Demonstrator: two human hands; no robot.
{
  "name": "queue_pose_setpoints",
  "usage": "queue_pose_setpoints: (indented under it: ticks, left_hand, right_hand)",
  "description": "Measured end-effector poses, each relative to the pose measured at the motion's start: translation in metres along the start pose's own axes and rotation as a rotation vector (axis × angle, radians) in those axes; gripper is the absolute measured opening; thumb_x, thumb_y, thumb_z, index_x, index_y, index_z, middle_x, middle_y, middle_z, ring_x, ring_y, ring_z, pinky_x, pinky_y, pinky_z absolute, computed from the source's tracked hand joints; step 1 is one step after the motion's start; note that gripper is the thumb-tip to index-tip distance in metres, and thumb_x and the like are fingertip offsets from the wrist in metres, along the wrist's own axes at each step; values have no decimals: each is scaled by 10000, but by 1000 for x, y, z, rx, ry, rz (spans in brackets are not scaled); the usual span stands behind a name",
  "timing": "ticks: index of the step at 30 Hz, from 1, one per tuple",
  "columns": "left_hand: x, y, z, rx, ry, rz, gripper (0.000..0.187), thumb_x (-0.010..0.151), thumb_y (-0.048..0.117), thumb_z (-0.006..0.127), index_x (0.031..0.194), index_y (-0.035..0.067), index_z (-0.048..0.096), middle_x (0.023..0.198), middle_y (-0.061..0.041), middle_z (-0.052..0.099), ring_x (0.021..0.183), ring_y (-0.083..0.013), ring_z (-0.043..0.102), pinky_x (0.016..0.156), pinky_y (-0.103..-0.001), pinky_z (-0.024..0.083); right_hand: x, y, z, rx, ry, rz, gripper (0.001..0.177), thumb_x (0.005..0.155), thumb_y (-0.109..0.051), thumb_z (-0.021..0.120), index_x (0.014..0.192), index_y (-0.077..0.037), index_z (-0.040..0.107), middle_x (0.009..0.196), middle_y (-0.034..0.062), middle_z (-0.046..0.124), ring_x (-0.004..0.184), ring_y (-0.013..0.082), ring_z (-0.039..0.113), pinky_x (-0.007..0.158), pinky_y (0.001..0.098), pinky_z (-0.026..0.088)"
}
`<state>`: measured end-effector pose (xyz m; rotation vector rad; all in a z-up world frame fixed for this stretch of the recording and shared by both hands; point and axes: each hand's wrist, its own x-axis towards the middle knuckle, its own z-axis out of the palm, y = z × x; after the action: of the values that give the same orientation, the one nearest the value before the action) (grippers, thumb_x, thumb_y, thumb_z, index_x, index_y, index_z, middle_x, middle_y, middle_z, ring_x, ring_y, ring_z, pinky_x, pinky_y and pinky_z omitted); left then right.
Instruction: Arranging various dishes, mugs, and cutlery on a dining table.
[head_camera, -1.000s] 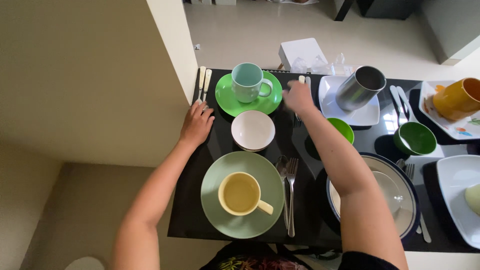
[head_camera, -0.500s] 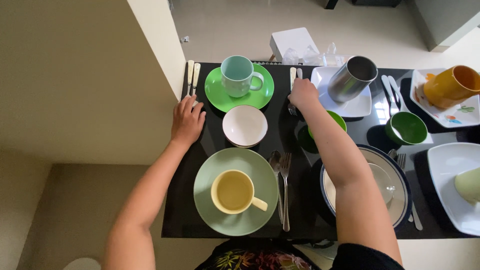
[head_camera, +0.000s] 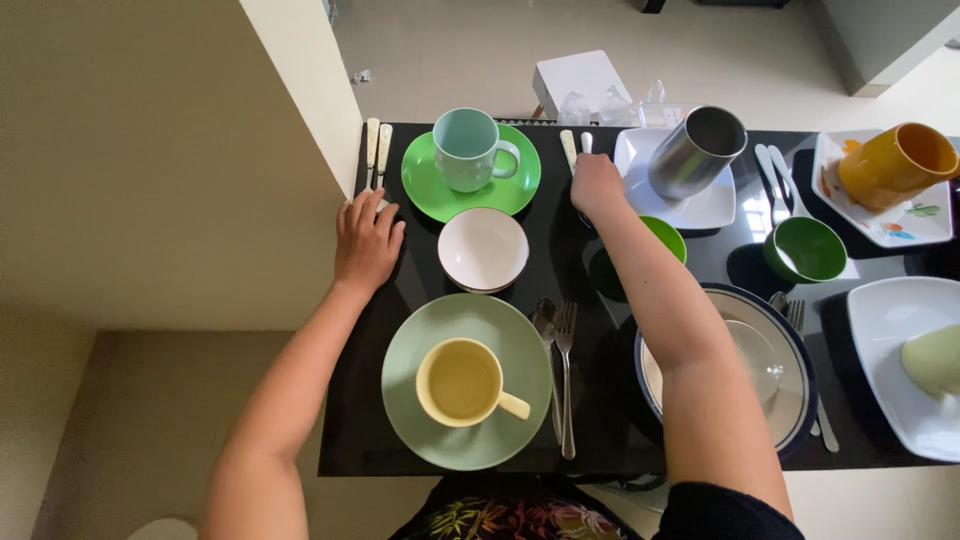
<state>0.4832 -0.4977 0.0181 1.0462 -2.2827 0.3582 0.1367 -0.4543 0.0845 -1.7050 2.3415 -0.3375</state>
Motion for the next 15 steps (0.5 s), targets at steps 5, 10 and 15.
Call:
queue_pose_setpoints:
  ticks: [5,10,15]
  left_hand:
    - [1,1,0,-15,-39,-31,239,889,298,523,1051,130,571,1171,-86,497,1160,-250,421,950,-444,320]
    - [-1,0,0,10,16,-6,238,895,307,510,1039,127,569,1170,-85,495,1163,-238,418,946,-428,327]
    - [0,2,-6,29,21,28,237,896,288,507,1054,118,559,1157,-99,496,1147,-253,430,928,-435,338]
  right_hand:
    - [1,-1,4,26,2,17,218,836,-4,444,907,161,566,828,336,576,825,500,581,655,564,487]
    - [12,13,20,29,57,44,179,765,21,557,876,154,603,819,331,587,815,497,586,663,532,494]
    - [-9,-3,-20,8,67,8,254,746,18,607,954,162,579,861,361,572,862,528,560,689,572,483]
